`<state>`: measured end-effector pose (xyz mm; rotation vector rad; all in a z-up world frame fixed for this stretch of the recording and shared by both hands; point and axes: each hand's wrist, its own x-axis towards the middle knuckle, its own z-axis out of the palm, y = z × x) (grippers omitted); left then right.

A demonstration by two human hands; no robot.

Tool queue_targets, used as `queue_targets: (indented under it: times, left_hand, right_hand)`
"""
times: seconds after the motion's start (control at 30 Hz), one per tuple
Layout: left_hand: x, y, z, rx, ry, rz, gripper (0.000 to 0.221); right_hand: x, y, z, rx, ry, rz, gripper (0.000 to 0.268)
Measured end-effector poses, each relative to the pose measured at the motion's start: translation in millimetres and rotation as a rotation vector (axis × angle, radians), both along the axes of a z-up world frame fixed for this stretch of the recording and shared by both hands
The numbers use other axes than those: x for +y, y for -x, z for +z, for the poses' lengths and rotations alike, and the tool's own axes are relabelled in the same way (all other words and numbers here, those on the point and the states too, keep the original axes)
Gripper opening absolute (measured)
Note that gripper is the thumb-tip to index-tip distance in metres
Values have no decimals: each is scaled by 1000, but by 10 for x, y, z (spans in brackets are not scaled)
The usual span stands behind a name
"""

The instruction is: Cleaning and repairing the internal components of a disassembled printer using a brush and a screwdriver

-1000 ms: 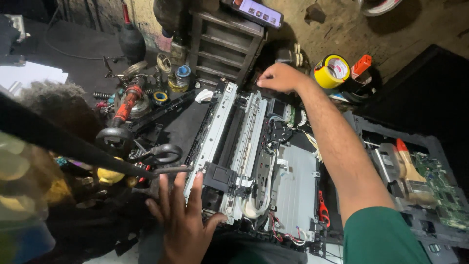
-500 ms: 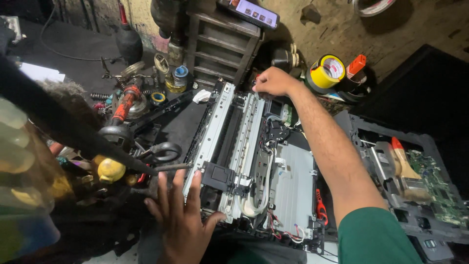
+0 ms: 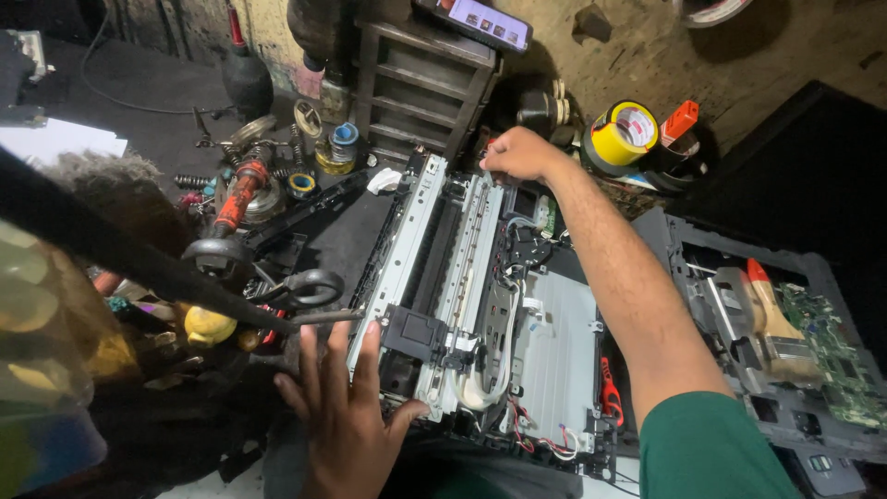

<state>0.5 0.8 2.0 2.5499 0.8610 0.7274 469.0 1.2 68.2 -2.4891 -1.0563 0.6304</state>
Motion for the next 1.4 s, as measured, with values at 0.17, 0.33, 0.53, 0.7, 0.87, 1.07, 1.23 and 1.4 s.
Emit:
queue_targets:
  times: [0.17, 0.33, 0.53, 0.7, 0.87, 1.07, 1.23, 1.4]
  left_hand:
    - [-6, -3, -16, 13, -9, 12, 127]
    - [1, -2, -23, 15, -9, 7, 130]
    - [12, -8, -17, 12, -24, 9, 131]
    - [-1, -8, -46, -9, -17, 4, 132]
    - [2, -11, -24, 6, -55, 24, 131]
    - [-5, -10, -73, 2, -74, 45, 134]
    - [10, -1, -48, 31, -91, 42, 133]
    - [10, -7, -50, 18, -22, 24, 130]
  right_hand:
    - [46, -35, -94, -64, 23, -36, 26]
    - [108, -83, -136, -272, 45, -4, 46]
    - [88, 158, 183, -246, 82, 67, 40]
    - [-9, -23, 207, -312, -29, 428, 15]
    - [-1, -14, 152, -329, -6, 460, 17]
    - [-9, -143, 54, -348, -49, 563, 15]
    - [-34, -94, 91, -356, -77, 623, 15]
    - [-29, 337, 434, -384, 72, 509, 17]
